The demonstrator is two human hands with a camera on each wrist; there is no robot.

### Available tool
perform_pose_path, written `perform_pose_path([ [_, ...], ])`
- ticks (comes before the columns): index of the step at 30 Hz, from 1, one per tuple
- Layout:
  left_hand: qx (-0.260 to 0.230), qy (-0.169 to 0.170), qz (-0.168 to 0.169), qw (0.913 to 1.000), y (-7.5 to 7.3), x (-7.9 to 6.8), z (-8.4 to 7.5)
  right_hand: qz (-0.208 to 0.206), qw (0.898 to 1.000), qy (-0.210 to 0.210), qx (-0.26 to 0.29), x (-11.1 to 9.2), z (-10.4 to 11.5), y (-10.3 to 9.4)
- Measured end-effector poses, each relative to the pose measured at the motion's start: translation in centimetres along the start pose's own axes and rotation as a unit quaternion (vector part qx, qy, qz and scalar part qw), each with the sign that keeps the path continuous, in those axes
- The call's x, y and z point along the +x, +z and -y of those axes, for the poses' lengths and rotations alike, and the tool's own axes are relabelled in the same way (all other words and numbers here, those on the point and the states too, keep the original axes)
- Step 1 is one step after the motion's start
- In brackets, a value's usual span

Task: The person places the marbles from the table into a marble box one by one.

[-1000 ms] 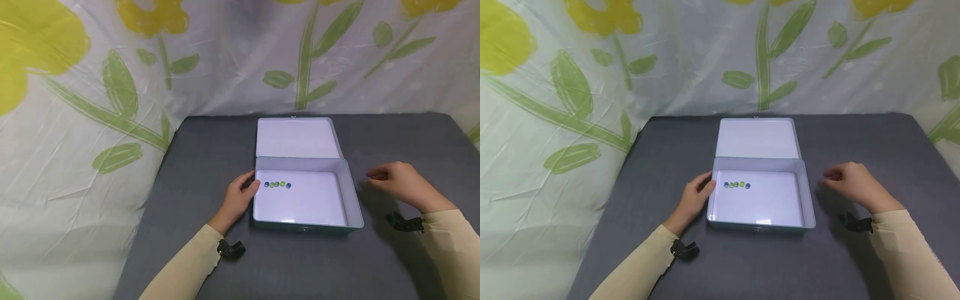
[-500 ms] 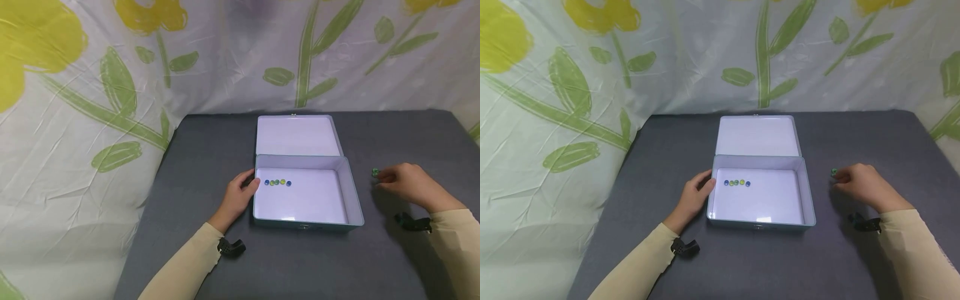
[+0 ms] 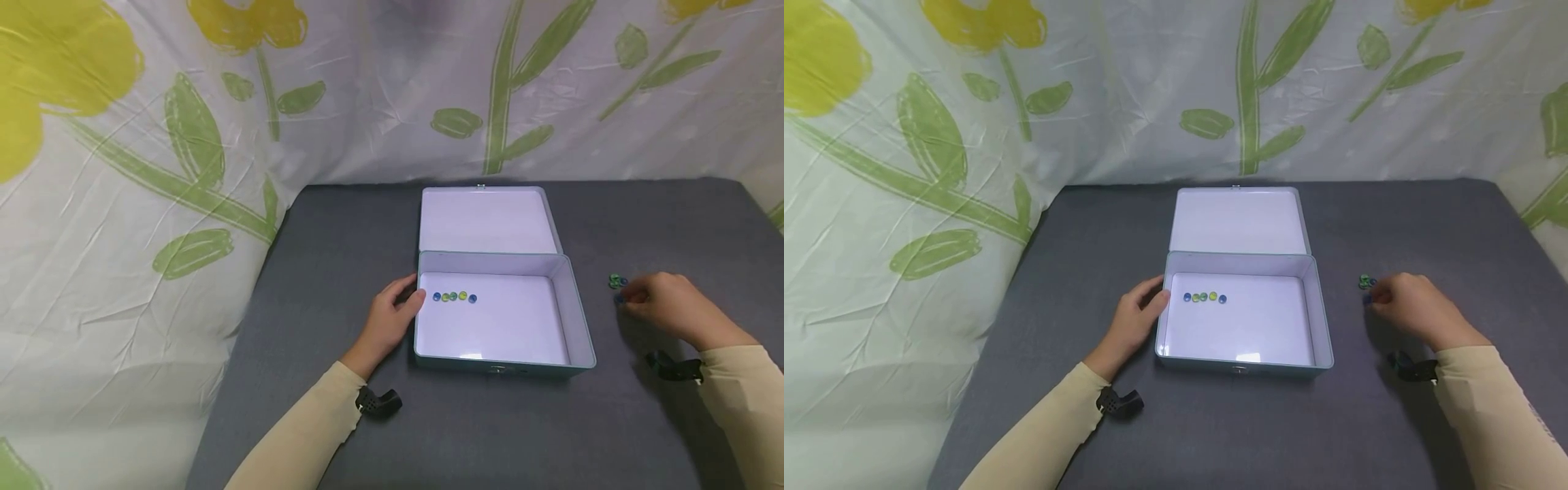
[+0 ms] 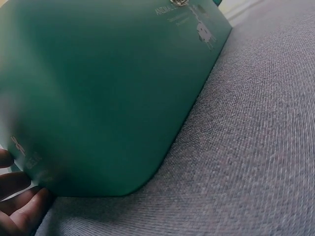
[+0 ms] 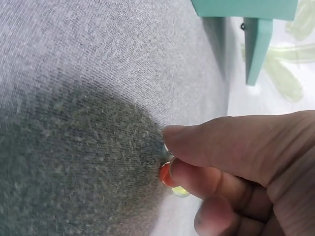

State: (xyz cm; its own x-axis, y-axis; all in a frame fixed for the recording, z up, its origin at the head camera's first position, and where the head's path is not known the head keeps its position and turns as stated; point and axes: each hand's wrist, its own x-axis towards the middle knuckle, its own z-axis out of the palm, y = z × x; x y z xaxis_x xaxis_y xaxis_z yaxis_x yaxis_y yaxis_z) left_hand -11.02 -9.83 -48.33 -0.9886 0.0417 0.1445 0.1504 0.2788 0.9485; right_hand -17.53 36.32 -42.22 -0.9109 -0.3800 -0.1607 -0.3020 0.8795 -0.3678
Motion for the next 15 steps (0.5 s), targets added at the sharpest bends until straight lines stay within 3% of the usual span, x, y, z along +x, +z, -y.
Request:
perform_pose_path([
  [15, 0.002, -0.009, 0.003, 1.0000, -0.10, -0.06, -0.16, -0.008, 1.000, -0.001, 0.003, 0.18, 0.10, 0.53],
])
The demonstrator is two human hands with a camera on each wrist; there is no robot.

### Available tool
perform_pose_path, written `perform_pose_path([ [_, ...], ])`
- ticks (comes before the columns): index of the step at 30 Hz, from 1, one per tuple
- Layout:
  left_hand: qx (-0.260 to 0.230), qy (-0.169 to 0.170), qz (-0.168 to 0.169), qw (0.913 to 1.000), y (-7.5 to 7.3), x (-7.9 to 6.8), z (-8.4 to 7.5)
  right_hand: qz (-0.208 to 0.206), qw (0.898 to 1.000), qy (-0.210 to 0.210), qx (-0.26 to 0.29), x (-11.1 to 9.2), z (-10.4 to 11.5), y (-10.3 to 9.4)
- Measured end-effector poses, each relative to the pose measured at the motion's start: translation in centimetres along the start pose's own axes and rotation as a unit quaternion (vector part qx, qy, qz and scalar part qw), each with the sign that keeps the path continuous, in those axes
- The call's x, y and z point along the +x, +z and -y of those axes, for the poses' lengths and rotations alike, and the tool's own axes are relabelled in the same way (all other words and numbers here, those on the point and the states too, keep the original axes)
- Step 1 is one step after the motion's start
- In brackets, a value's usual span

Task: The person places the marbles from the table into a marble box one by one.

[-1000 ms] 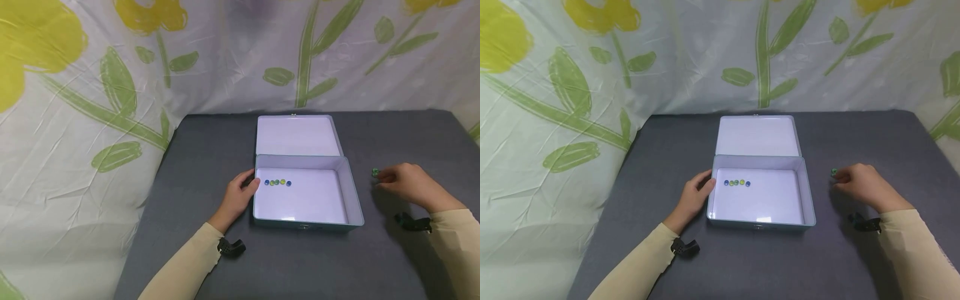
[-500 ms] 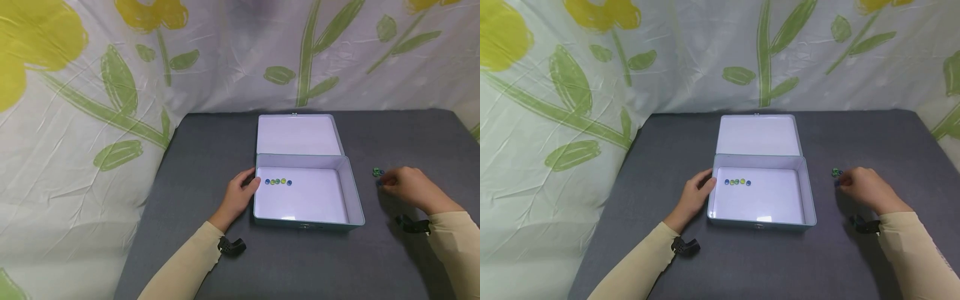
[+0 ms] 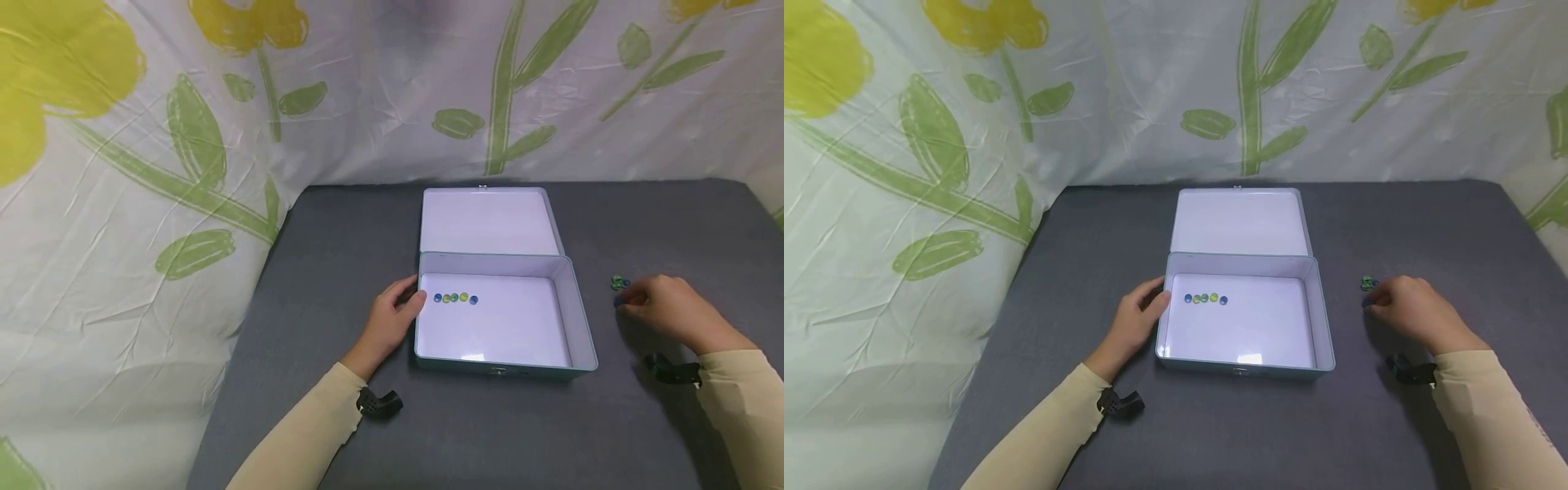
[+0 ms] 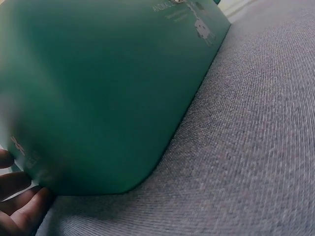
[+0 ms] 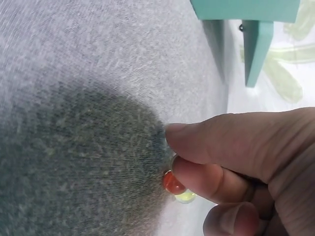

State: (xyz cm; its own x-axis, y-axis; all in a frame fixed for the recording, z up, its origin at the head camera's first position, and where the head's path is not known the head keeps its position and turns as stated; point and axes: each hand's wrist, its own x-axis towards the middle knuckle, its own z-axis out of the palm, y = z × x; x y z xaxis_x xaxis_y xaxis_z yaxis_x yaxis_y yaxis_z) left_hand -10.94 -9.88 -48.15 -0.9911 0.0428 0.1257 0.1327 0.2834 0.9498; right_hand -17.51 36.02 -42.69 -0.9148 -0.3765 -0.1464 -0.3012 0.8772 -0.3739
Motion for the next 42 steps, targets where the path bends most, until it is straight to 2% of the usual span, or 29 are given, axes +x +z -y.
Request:
perform_pose_path([
  [9, -0.007, 0.003, -0.007, 0.9999, -0.1, -0.1, -0.1, 0.002, 1.000, 0.000, -0.005, 0.3, 1.0, -0.7],
  [18, -0.006, 0.005, -0.006, 0.9999, -0.1, -0.2, -0.1, -0.013, 1.000, -0.025, -0.011, 1.0, 2.3, -1.6],
  [24, -0.005, 0.003, -0.007, 1.0000, 0.0, -0.1, -0.1, -0.010, 1.000, -0.027, -0.007, 1.7, 3.5, -2.2],
  [31, -0.008, 0.010, -0.007, 0.9999, 0.0, -0.1, -0.2, 0.015, 0.998, 0.000, 0.057, 2.2, 5.4, -3.6],
  [37, -0.007, 0.015, -0.007, 0.9998, 0.0, -0.1, -0.1, 0.000, 0.998, -0.010, 0.060, 2.7, 7.4, -4.6],
  [42, -0.007, 0.015, -0.005, 0.9999, 0.1, 0.0, -0.1, 0.007, 0.996, -0.009, 0.086, 2.8, 9.2, -5.0],
])
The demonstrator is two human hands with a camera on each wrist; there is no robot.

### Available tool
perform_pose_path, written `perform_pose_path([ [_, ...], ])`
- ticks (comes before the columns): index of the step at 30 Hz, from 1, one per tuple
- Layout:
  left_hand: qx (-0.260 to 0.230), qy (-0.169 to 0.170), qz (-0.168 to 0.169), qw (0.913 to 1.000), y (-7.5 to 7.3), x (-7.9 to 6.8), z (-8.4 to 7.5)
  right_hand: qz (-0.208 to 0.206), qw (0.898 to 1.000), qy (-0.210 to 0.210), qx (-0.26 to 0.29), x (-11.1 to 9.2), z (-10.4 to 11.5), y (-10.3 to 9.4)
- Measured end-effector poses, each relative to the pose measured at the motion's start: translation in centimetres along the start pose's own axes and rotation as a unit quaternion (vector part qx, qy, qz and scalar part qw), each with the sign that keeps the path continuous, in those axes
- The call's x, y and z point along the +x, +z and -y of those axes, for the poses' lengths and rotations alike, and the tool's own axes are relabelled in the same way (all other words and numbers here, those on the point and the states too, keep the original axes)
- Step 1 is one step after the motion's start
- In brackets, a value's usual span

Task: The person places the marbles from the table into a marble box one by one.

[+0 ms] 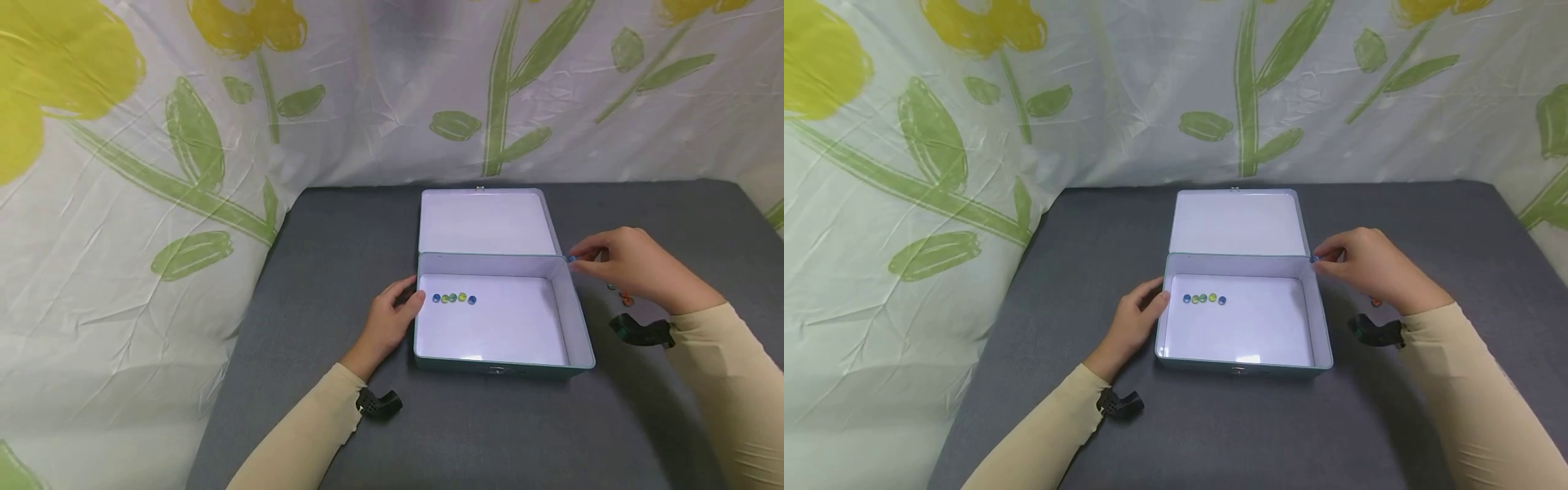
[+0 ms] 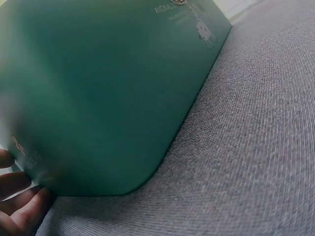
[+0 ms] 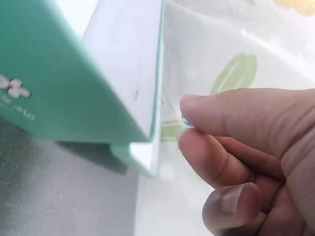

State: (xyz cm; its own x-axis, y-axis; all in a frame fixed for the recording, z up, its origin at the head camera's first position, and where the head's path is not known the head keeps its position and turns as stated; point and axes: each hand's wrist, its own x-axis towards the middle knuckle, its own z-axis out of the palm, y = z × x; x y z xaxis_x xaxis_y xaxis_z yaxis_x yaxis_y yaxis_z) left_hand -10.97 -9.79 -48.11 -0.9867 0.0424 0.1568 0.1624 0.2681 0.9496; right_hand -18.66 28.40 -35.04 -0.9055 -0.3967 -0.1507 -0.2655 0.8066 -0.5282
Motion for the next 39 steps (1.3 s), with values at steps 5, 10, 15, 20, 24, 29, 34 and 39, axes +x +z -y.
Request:
perform_pose_path([
  [5, 0.000, 0.005, -0.001, 1.0000, 0.0, 0.0, 0.2, 0.007, 1.000, -0.004, 0.006, 0.2, 1.4, 0.3],
  [10, 0.001, -0.002, -0.002, 1.0000, 0.0, -0.1, 0.0, 0.005, 1.000, -0.025, -0.008, 0.8, 2.4, 0.7],
  [15, 0.000, -0.005, 0.001, 1.0000, 0.0, -0.1, -0.1, -0.014, 0.997, -0.067, -0.027, 1.8, 3.3, 1.3],
  [20, -0.001, -0.003, -0.002, 1.0000, 0.0, -0.1, -0.2, -0.025, 0.996, -0.084, -0.023, 2.4, 4.2, 2.0],
  [24, -0.007, -0.001, -0.003, 1.0000, 0.0, -0.1, -0.1, -0.017, 0.996, -0.085, -0.016, 2.8, 4.8, 2.7],
  [29, -0.013, 0.001, -0.006, 0.9999, 0.2, -0.2, 0.1, -0.008, 0.995, -0.094, -0.014, 3.3, 5.3, 3.7],
  [34, -0.009, 0.001, -0.003, 1.0000, 0.2, -0.1, 0.1, 0.000, 0.994, -0.105, -0.007, 4.0, 5.7, 4.8],
  [39, -0.006, 0.002, -0.001, 1.0000, 0.1, 0.0, -0.2, 0.010, 0.993, -0.121, -0.003, 4.8, 6.2, 6.0],
])
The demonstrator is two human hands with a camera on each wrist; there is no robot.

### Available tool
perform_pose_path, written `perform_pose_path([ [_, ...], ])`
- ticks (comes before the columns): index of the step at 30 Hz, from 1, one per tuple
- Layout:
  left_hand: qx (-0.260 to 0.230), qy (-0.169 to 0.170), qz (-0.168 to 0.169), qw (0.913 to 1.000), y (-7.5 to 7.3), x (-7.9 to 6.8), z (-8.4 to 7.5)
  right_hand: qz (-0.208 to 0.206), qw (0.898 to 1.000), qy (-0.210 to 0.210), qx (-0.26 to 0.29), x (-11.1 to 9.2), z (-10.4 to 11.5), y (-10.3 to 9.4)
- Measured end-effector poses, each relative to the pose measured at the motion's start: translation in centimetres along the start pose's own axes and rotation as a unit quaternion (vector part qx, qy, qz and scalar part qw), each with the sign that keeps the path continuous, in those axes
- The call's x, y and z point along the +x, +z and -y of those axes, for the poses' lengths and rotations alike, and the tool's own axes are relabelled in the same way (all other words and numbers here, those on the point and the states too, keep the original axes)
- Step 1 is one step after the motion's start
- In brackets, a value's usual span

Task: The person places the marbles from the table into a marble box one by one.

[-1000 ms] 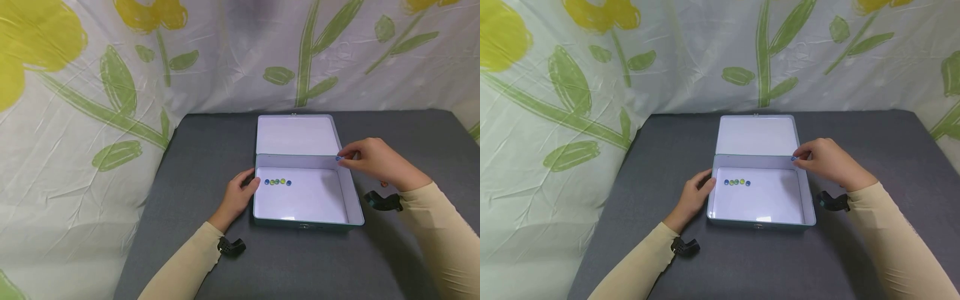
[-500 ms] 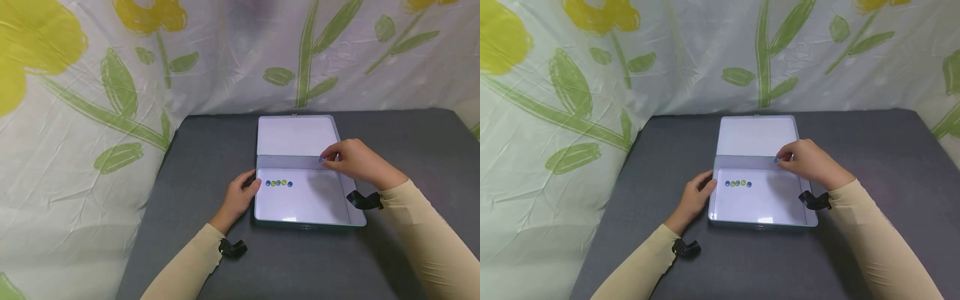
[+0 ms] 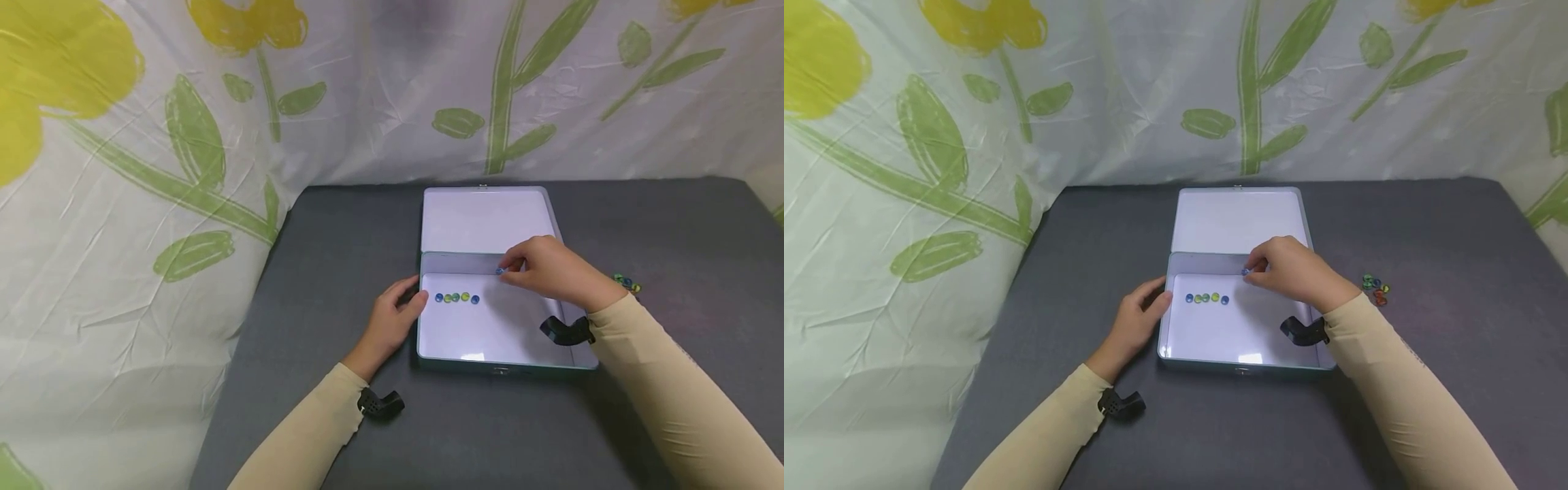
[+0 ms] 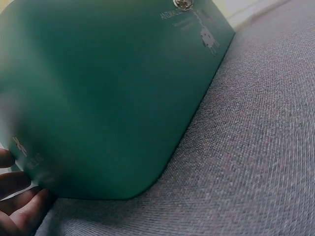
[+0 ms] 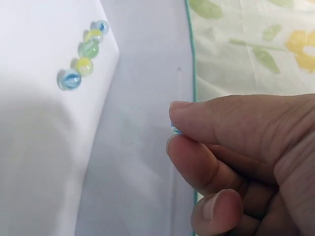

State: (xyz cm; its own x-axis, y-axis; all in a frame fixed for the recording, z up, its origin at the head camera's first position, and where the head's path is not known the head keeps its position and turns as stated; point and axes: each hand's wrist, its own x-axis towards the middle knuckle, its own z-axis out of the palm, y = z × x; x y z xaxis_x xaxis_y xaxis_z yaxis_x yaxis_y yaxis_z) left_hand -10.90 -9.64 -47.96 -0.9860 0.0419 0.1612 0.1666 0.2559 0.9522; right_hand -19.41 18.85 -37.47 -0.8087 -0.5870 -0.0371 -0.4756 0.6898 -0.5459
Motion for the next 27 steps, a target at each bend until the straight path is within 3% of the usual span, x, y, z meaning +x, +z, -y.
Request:
perform_pose_path([
  [27, 0.000, 0.002, 0.004, 1.0000, -0.1, 0.3, 0.3, 0.082, 0.996, -0.017, -0.026, 1.8, -0.5, 3.7],
])
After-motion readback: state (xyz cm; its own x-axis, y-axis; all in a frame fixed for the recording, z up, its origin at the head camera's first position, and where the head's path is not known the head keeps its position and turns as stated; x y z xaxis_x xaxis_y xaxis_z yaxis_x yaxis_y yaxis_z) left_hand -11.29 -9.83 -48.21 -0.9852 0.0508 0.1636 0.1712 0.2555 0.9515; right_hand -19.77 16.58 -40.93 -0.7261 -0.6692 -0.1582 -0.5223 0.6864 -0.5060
